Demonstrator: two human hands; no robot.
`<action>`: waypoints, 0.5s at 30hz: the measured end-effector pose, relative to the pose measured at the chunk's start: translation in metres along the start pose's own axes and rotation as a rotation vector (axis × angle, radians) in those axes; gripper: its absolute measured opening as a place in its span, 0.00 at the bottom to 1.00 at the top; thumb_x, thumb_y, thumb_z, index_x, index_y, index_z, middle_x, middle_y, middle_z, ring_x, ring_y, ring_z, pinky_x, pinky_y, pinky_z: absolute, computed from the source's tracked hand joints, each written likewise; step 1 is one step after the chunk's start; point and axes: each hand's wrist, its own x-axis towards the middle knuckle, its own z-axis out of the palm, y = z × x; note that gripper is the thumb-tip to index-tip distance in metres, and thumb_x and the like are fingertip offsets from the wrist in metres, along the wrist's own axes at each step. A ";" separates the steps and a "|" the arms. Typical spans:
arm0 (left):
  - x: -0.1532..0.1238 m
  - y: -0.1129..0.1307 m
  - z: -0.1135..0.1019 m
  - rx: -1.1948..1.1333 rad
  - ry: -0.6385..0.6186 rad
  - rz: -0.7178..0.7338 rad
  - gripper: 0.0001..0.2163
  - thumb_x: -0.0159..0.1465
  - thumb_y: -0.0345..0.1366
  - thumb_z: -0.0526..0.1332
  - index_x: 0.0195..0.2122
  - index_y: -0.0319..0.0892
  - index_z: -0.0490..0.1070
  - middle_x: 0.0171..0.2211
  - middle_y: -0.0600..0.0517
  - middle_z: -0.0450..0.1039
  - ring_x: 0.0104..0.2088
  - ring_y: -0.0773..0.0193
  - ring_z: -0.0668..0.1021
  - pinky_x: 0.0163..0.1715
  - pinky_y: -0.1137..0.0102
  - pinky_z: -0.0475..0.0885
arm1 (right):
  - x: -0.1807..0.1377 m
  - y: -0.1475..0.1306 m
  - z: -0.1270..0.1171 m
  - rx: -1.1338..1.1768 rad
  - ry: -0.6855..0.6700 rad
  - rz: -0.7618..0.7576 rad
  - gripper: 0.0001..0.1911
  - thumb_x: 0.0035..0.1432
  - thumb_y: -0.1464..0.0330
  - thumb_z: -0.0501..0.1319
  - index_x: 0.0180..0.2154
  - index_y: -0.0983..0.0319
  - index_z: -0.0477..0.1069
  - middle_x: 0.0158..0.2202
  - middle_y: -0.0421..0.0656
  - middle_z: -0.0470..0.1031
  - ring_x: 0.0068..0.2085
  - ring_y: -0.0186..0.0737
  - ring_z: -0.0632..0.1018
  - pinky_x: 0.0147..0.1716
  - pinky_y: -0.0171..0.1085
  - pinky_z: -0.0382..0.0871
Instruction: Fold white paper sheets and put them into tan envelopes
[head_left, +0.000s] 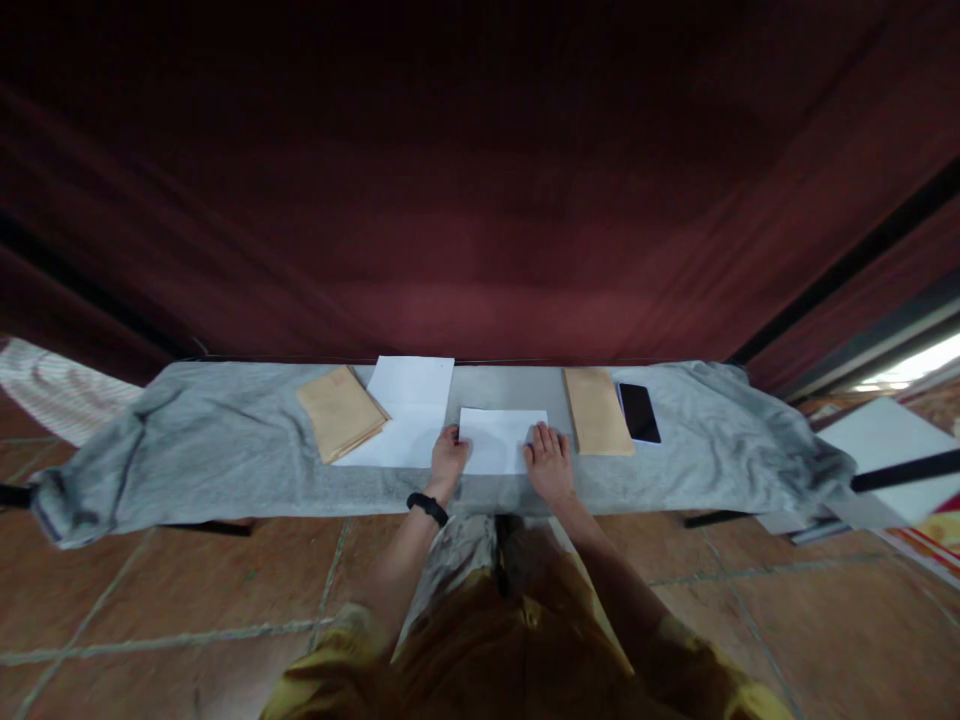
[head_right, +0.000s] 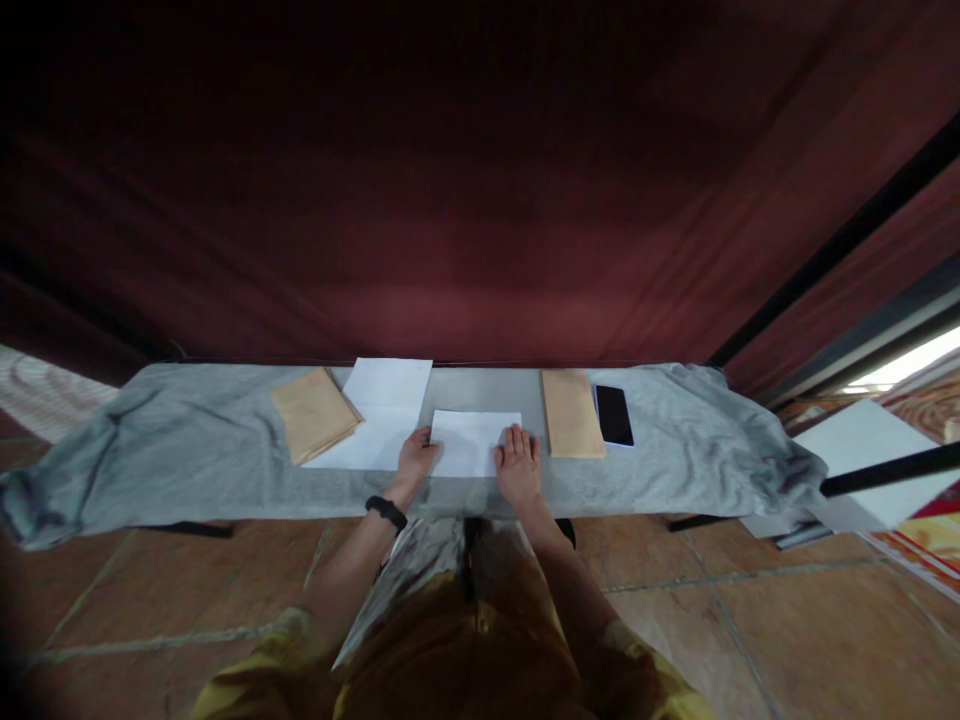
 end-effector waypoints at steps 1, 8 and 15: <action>0.000 0.000 -0.001 0.036 -0.007 0.001 0.16 0.54 0.26 0.61 0.45 0.40 0.74 0.32 0.51 0.79 0.38 0.58 0.82 0.38 0.69 0.75 | 0.004 -0.005 0.000 0.014 -0.018 -0.021 0.28 0.74 0.62 0.44 0.68 0.68 0.59 0.70 0.54 0.60 0.70 0.51 0.61 0.68 0.54 0.49; -0.005 0.001 -0.006 0.231 -0.004 0.037 0.23 0.57 0.27 0.60 0.56 0.41 0.69 0.39 0.47 0.81 0.44 0.54 0.82 0.46 0.64 0.74 | 0.029 -0.035 0.008 0.070 -0.105 -0.142 0.26 0.74 0.63 0.45 0.69 0.60 0.59 0.71 0.45 0.58 0.70 0.45 0.61 0.69 0.50 0.49; -0.010 0.003 -0.009 0.366 -0.043 0.086 0.23 0.63 0.31 0.58 0.61 0.40 0.64 0.42 0.45 0.81 0.44 0.55 0.82 0.45 0.65 0.74 | 0.043 -0.023 0.013 0.050 -0.035 -0.082 0.27 0.73 0.62 0.45 0.69 0.60 0.59 0.71 0.48 0.58 0.69 0.50 0.63 0.67 0.53 0.51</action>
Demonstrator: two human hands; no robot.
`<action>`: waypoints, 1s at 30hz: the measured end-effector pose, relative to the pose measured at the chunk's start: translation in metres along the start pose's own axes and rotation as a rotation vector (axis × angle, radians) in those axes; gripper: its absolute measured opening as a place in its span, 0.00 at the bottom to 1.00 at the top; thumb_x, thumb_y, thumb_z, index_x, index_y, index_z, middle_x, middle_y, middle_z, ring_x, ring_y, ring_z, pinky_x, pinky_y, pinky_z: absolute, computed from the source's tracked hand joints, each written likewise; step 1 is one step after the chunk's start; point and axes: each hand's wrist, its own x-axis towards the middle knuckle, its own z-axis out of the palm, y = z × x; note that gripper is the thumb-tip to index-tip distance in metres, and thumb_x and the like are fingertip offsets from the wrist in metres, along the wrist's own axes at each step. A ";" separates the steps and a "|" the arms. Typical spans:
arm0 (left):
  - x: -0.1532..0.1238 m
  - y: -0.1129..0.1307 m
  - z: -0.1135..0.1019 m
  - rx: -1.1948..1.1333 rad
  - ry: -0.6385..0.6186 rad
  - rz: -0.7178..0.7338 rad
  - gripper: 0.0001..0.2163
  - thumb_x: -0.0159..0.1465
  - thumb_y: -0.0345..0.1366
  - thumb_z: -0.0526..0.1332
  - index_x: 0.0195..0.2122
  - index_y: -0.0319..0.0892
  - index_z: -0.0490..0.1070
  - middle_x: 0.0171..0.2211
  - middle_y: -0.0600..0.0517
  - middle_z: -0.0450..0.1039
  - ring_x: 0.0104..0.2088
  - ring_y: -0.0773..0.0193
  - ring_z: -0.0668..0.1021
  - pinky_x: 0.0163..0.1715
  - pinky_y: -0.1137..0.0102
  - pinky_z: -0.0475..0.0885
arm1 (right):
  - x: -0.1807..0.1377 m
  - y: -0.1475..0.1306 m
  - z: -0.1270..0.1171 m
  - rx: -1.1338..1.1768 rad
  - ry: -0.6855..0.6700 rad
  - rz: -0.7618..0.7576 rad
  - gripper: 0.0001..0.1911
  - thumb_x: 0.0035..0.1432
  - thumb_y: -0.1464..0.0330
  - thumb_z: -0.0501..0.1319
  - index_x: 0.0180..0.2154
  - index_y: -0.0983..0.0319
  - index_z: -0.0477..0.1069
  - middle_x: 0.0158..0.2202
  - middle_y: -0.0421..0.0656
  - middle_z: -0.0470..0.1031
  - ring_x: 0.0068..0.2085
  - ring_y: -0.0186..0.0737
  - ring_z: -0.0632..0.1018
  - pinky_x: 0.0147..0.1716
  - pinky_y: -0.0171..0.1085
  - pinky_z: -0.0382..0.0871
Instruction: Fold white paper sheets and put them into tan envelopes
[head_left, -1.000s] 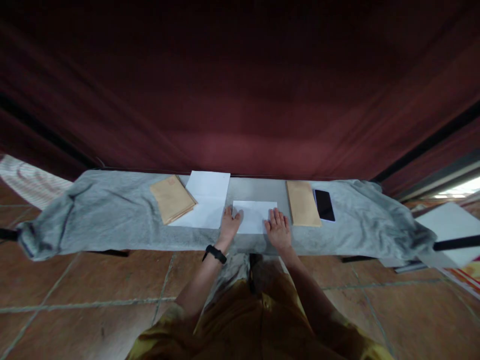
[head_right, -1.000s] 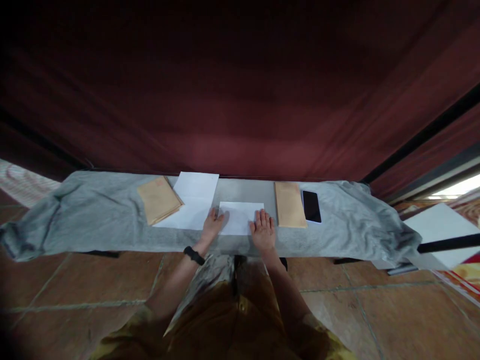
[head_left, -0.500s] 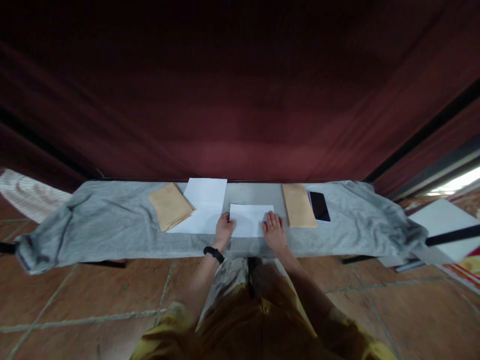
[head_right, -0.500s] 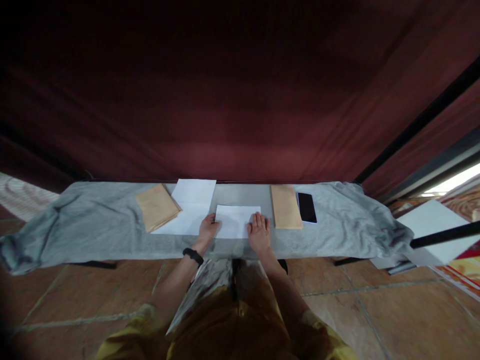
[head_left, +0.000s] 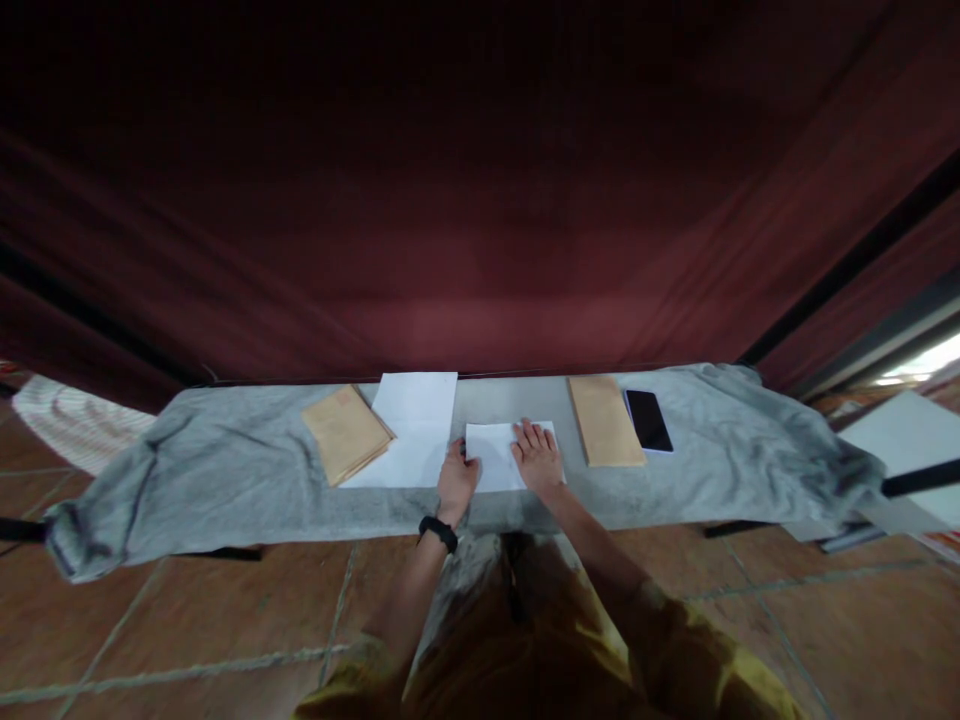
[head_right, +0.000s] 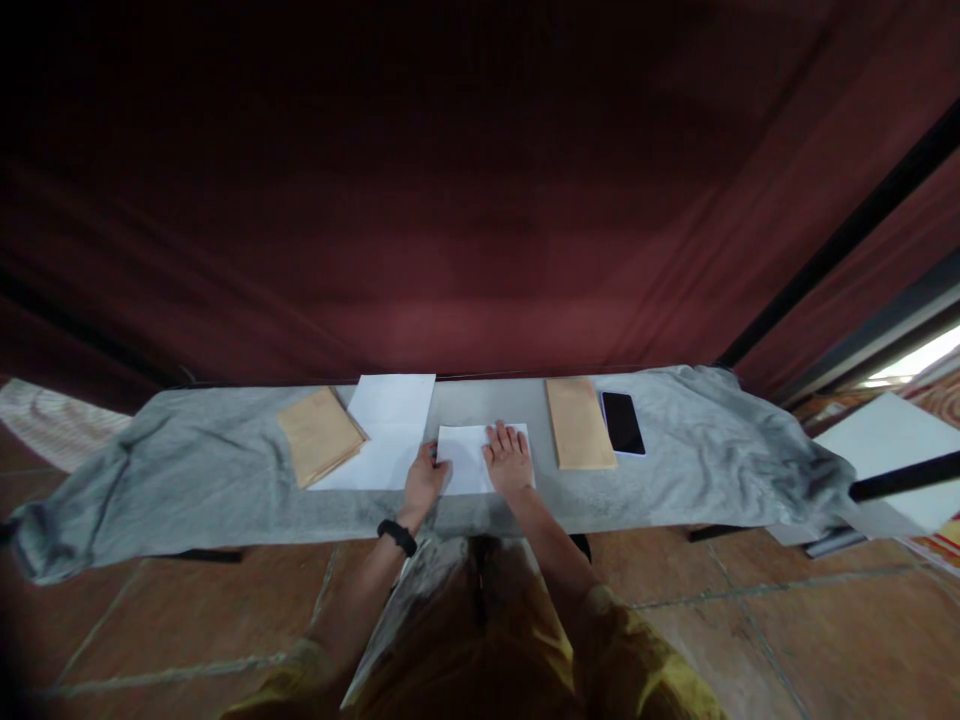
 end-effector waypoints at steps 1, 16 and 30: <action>-0.001 0.001 0.000 0.021 -0.001 0.002 0.23 0.64 0.32 0.58 0.62 0.39 0.63 0.43 0.44 0.81 0.45 0.54 0.82 0.45 0.64 0.74 | 0.001 0.002 0.000 -0.001 0.008 0.018 0.27 0.73 0.61 0.45 0.69 0.60 0.59 0.71 0.48 0.58 0.69 0.50 0.63 0.67 0.53 0.51; -0.021 0.024 0.066 0.481 0.022 0.634 0.26 0.75 0.43 0.43 0.68 0.37 0.60 0.70 0.43 0.58 0.71 0.53 0.58 0.70 0.53 0.55 | 0.000 0.006 -0.001 -0.036 -0.028 0.068 0.29 0.72 0.66 0.43 0.71 0.61 0.54 0.73 0.49 0.52 0.72 0.49 0.57 0.69 0.54 0.46; -0.017 0.003 0.071 0.555 0.068 0.662 0.27 0.75 0.44 0.45 0.72 0.42 0.51 0.72 0.48 0.51 0.73 0.56 0.53 0.72 0.54 0.51 | -0.010 0.026 0.006 -0.042 0.134 0.136 0.28 0.73 0.65 0.44 0.69 0.69 0.57 0.69 0.56 0.61 0.69 0.51 0.63 0.67 0.52 0.53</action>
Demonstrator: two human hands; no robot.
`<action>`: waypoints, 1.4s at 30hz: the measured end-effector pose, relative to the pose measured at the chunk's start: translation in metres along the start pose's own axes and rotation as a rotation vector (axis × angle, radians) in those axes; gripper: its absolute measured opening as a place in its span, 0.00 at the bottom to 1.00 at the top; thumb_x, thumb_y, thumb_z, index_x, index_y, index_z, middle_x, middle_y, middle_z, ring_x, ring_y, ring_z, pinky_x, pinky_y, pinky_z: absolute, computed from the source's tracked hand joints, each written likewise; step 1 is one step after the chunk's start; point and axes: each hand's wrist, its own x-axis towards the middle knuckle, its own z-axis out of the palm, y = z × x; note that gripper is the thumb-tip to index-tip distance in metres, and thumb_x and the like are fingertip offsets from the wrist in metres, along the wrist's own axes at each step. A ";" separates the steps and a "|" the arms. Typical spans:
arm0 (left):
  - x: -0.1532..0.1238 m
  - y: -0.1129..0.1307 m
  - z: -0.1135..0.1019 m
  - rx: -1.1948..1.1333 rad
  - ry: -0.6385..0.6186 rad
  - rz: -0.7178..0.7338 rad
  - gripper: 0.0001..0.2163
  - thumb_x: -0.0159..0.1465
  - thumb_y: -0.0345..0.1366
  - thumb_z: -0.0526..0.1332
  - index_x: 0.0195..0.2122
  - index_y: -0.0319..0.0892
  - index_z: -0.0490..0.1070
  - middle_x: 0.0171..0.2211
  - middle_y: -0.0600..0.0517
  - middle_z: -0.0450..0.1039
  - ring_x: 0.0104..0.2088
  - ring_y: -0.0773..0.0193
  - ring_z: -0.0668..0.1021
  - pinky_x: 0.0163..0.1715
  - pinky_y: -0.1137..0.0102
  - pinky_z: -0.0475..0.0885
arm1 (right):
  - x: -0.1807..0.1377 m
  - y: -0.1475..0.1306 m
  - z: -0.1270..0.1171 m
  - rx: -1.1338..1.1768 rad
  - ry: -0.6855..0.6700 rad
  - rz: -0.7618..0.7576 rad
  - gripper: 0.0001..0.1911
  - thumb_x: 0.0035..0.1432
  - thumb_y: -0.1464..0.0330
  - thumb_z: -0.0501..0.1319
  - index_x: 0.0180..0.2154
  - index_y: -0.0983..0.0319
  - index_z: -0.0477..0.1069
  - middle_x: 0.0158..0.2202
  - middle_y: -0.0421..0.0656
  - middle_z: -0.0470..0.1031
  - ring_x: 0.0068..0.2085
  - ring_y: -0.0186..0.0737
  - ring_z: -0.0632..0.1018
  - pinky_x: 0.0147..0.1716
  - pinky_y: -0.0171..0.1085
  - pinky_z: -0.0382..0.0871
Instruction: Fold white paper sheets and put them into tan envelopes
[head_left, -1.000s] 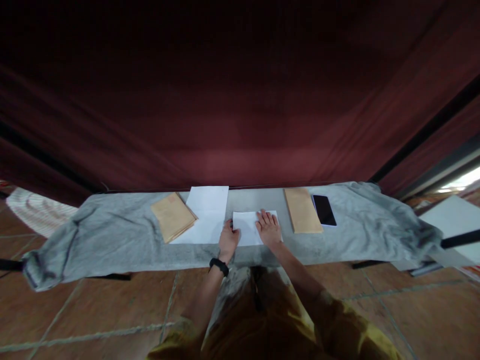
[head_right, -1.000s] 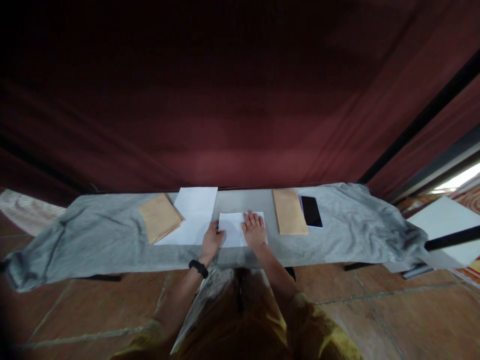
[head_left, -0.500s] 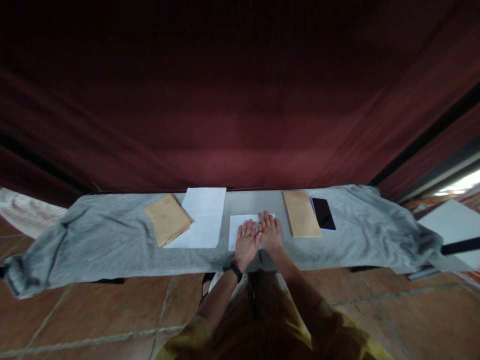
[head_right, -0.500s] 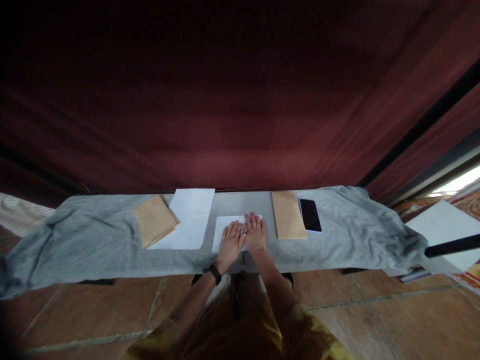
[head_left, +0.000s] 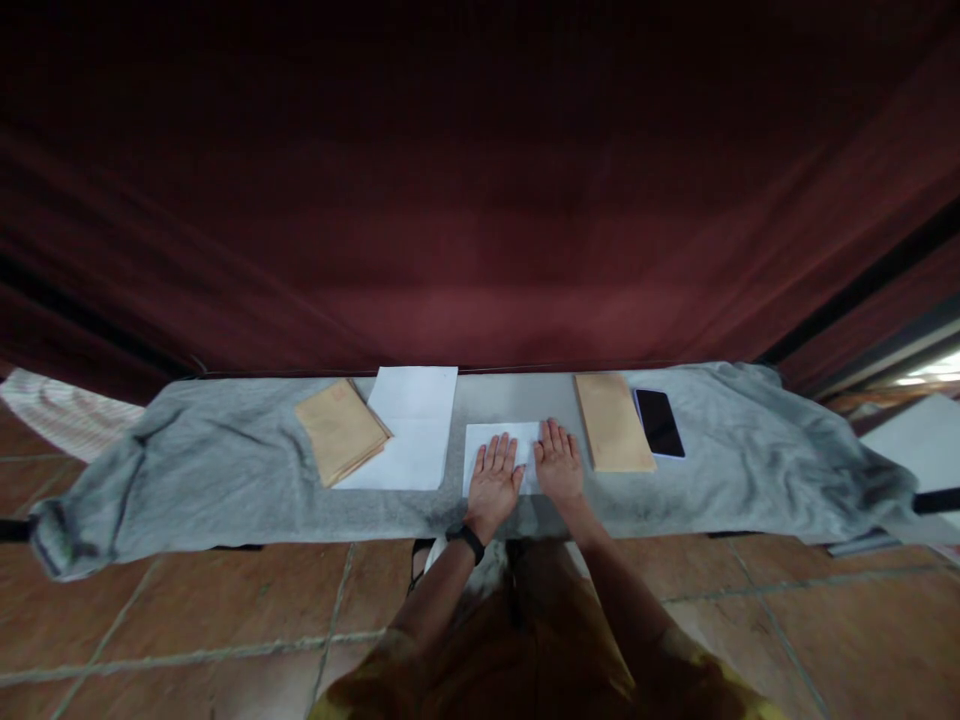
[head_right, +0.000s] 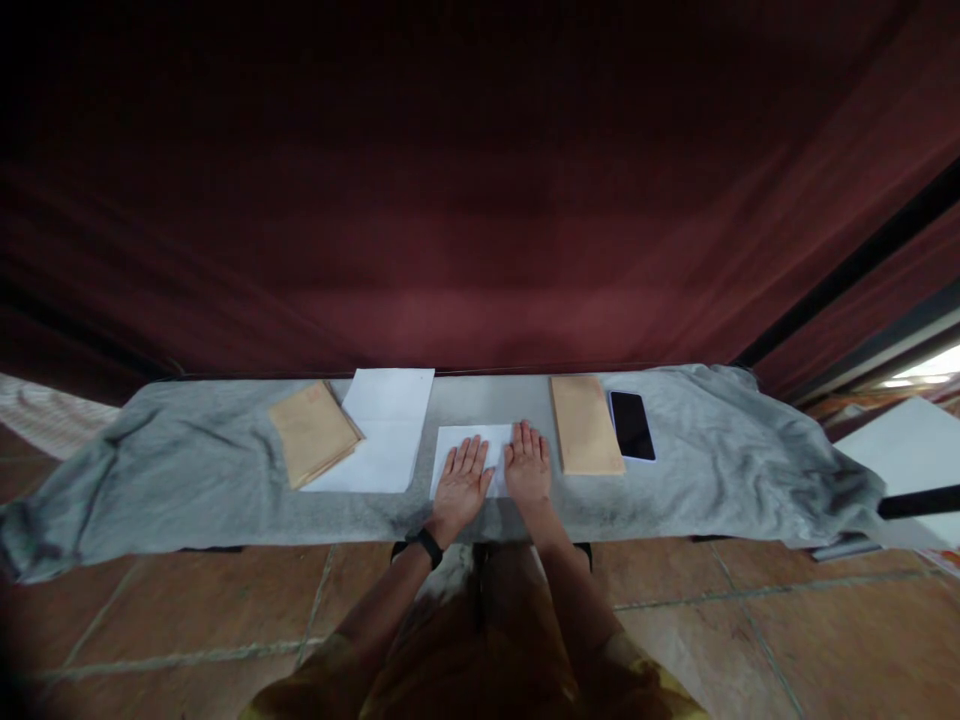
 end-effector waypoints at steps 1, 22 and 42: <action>0.000 0.000 0.000 0.000 0.002 0.001 0.27 0.75 0.44 0.45 0.72 0.41 0.51 0.73 0.47 0.51 0.73 0.56 0.53 0.72 0.54 0.50 | -0.001 0.001 0.000 -0.002 0.016 0.019 0.28 0.73 0.66 0.45 0.69 0.71 0.57 0.68 0.57 0.62 0.68 0.52 0.64 0.67 0.53 0.53; 0.001 0.003 -0.007 -0.034 -0.019 -0.009 0.26 0.75 0.42 0.45 0.71 0.40 0.54 0.72 0.47 0.53 0.73 0.55 0.53 0.71 0.54 0.51 | -0.032 -0.004 -0.009 0.027 0.005 -0.142 0.29 0.74 0.62 0.45 0.69 0.70 0.56 0.69 0.57 0.59 0.69 0.51 0.61 0.67 0.52 0.53; -0.021 -0.024 -0.020 -0.035 -0.053 -0.169 0.29 0.74 0.50 0.45 0.73 0.43 0.51 0.73 0.46 0.50 0.73 0.56 0.53 0.71 0.54 0.50 | -0.036 0.002 -0.007 0.022 0.054 -0.165 0.30 0.74 0.61 0.44 0.69 0.71 0.55 0.69 0.60 0.60 0.68 0.53 0.63 0.65 0.55 0.56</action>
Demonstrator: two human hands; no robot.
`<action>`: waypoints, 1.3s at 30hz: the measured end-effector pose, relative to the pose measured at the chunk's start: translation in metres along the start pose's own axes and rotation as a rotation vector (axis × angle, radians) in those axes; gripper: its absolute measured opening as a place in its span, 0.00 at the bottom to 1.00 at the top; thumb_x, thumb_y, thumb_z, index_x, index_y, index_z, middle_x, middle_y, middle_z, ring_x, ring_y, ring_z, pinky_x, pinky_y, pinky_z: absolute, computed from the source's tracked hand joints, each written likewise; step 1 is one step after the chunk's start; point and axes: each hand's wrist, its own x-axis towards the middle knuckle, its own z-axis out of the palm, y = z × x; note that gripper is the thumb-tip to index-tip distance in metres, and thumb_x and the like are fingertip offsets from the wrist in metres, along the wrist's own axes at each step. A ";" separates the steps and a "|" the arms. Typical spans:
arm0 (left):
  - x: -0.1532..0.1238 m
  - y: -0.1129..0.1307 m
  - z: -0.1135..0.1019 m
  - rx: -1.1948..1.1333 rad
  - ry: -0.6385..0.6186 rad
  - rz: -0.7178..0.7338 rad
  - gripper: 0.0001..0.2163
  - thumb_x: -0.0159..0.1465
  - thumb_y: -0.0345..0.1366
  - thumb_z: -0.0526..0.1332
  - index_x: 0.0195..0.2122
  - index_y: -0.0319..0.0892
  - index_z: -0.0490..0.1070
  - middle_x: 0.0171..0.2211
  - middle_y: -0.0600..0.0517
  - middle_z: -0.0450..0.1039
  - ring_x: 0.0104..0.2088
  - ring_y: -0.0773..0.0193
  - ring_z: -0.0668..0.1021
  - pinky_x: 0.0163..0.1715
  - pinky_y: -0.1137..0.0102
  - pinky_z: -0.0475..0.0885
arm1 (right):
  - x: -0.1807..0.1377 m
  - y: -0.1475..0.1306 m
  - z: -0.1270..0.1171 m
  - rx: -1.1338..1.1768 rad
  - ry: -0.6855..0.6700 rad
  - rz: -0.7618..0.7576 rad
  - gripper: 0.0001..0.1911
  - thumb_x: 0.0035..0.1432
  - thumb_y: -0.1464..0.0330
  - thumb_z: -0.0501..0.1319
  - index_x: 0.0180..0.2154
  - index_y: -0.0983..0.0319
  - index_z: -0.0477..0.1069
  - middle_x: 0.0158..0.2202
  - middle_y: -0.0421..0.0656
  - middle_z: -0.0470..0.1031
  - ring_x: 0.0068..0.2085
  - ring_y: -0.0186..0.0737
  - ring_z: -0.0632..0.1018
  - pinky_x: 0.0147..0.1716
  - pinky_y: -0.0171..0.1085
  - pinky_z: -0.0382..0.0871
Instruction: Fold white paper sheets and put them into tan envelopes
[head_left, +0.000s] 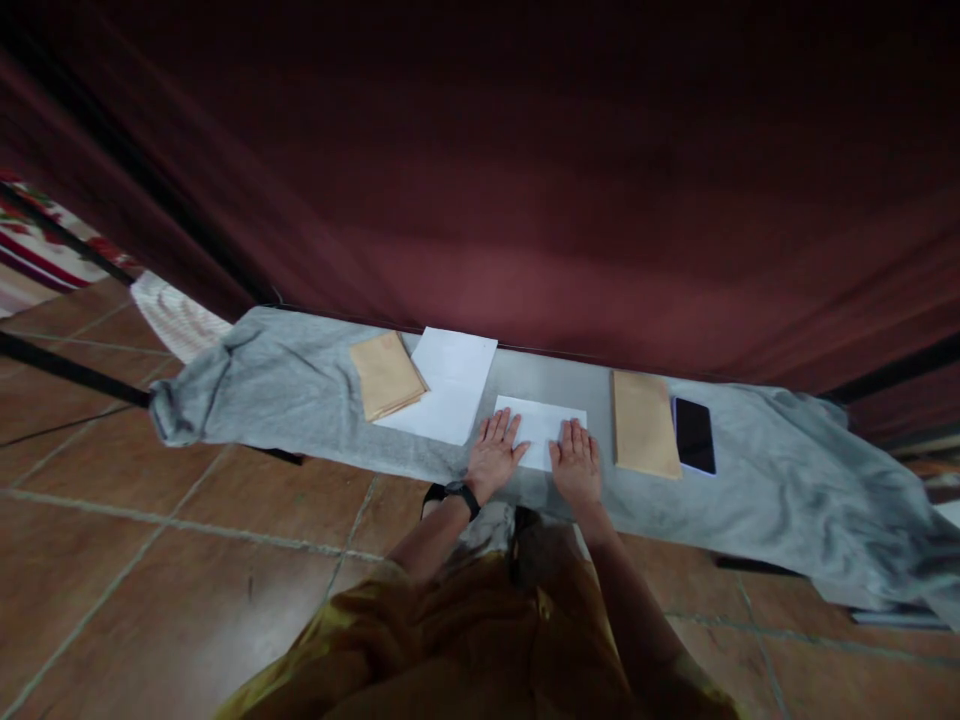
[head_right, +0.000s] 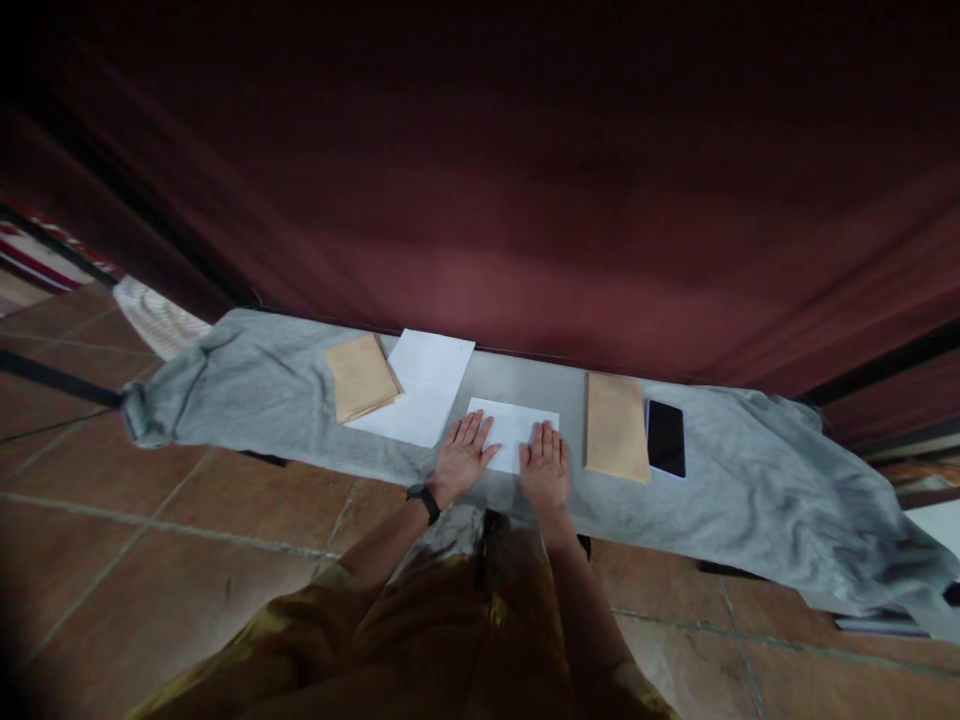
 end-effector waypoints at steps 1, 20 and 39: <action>-0.001 -0.003 -0.001 0.002 0.003 -0.019 0.29 0.74 0.50 0.45 0.73 0.41 0.51 0.73 0.46 0.49 0.73 0.56 0.53 0.71 0.55 0.50 | 0.000 0.000 0.000 -0.002 0.000 0.000 0.30 0.74 0.61 0.44 0.69 0.71 0.55 0.69 0.60 0.60 0.68 0.53 0.63 0.65 0.55 0.55; 0.035 0.026 0.009 -0.048 0.013 0.040 0.26 0.75 0.43 0.42 0.71 0.39 0.55 0.71 0.47 0.55 0.72 0.56 0.55 0.71 0.55 0.51 | -0.001 -0.004 -0.004 0.011 0.024 -0.008 0.29 0.74 0.63 0.45 0.69 0.72 0.55 0.69 0.62 0.59 0.69 0.54 0.62 0.65 0.56 0.55; 0.034 0.014 0.011 -0.008 0.007 0.050 0.26 0.73 0.39 0.43 0.72 0.40 0.53 0.72 0.47 0.53 0.73 0.56 0.53 0.71 0.54 0.50 | 0.036 -0.033 0.009 0.063 -0.113 0.047 0.27 0.73 0.62 0.47 0.67 0.66 0.61 0.70 0.53 0.59 0.69 0.50 0.62 0.68 0.53 0.52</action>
